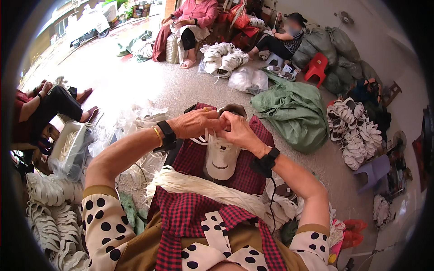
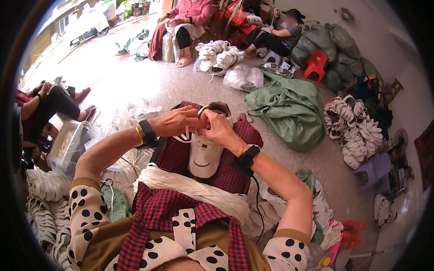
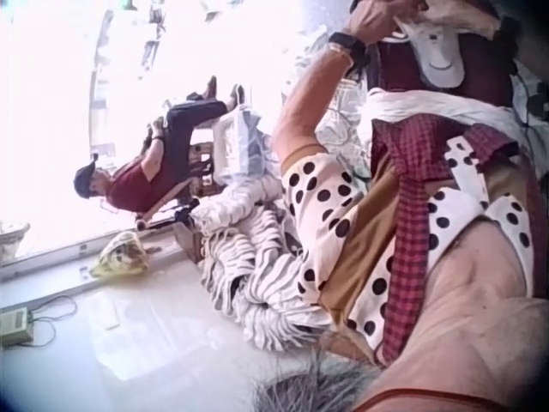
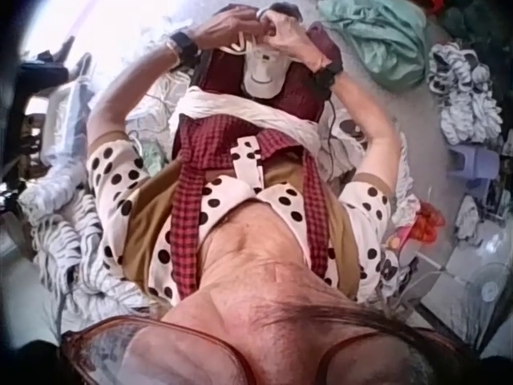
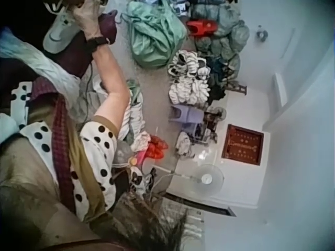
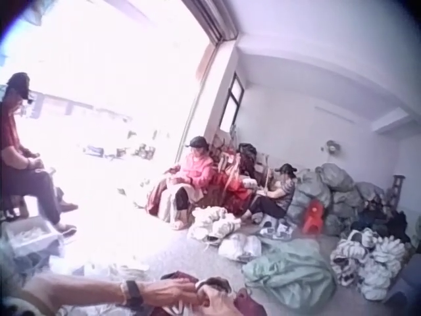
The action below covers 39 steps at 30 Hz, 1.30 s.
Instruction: Lacing white sneakers in a shoe manufacturing environment.
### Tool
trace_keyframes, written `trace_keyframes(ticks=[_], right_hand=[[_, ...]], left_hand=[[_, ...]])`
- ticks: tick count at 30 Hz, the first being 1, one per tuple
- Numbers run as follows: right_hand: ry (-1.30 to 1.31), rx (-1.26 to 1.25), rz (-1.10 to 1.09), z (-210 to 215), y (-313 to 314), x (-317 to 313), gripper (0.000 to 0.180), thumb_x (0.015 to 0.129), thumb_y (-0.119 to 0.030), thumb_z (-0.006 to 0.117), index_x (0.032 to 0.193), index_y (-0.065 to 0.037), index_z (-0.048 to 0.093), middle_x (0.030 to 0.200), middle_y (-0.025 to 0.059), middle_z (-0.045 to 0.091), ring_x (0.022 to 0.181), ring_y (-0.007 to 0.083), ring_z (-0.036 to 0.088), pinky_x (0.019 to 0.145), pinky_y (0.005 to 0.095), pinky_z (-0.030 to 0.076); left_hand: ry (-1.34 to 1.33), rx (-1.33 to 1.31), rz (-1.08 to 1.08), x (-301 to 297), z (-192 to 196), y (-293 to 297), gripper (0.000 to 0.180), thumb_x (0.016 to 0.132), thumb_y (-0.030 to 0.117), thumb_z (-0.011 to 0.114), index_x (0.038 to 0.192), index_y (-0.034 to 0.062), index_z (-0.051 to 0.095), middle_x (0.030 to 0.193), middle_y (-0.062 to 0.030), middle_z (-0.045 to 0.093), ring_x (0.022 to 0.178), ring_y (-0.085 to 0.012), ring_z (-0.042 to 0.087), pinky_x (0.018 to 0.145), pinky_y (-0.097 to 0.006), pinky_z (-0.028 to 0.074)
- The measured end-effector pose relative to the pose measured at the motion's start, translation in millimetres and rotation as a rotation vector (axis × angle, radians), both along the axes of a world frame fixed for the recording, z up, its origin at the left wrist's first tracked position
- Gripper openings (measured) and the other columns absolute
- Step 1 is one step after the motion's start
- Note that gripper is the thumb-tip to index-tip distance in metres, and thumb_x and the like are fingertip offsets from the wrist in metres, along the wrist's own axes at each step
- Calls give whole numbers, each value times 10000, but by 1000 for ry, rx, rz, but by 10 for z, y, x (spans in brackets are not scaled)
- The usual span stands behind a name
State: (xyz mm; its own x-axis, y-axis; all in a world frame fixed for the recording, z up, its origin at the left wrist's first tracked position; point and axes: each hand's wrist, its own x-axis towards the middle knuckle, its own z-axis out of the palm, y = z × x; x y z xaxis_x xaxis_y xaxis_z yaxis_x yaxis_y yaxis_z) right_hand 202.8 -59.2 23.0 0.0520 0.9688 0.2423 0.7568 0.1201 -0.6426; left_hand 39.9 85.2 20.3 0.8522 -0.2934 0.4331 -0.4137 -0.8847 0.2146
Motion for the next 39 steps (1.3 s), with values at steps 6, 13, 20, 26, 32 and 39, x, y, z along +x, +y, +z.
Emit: trace_keyframes(ticks=[6,13,20,26,32,39], right_hand=[[-640,253,26,203,-308,307,108,817,-64,593,881,-33,511,853,137,550,833,316,525,706,458,425],[-438,48,-81,702,-1035,803,208,822,24,517,1020,-25,558,870,144,556,839,321,571,778,411,475],[-90,-248,-8,484,-637,460,526,834,-203,665,1325,-91,515,793,116,610,725,253,607,719,358,502],[-123,-178,67,340,-549,373,413,734,-246,749,1036,-38,558,779,139,629,736,271,647,697,385,503],[-168,-120,76,279,-581,393,334,788,-228,722,999,-28,558,799,137,632,730,263,645,703,384,506],[48,14,84,142,-648,391,131,987,-161,575,1020,-38,607,755,61,623,696,153,586,693,327,490]], left_hand=[[-8,38,80,46,-81,21,308,768,1,658,1056,109,658,1031,-94,563,1043,-308,554,931,-399,448],[-49,-232,129,167,204,-407,163,740,8,590,873,27,683,862,-133,590,872,-317,611,776,-425,493],[26,-203,475,377,-152,-678,144,795,116,613,819,3,699,850,-152,647,788,-367,650,705,-460,519],[33,-306,409,413,-167,-642,102,734,95,669,811,77,733,759,-121,636,729,-334,643,621,-429,490],[82,-316,378,447,-144,-638,88,735,84,671,801,58,724,783,-124,644,739,-327,647,657,-422,502],[-115,-131,729,-509,241,837,120,675,70,661,756,3,718,697,-191,650,678,-367,650,635,-438,523]])
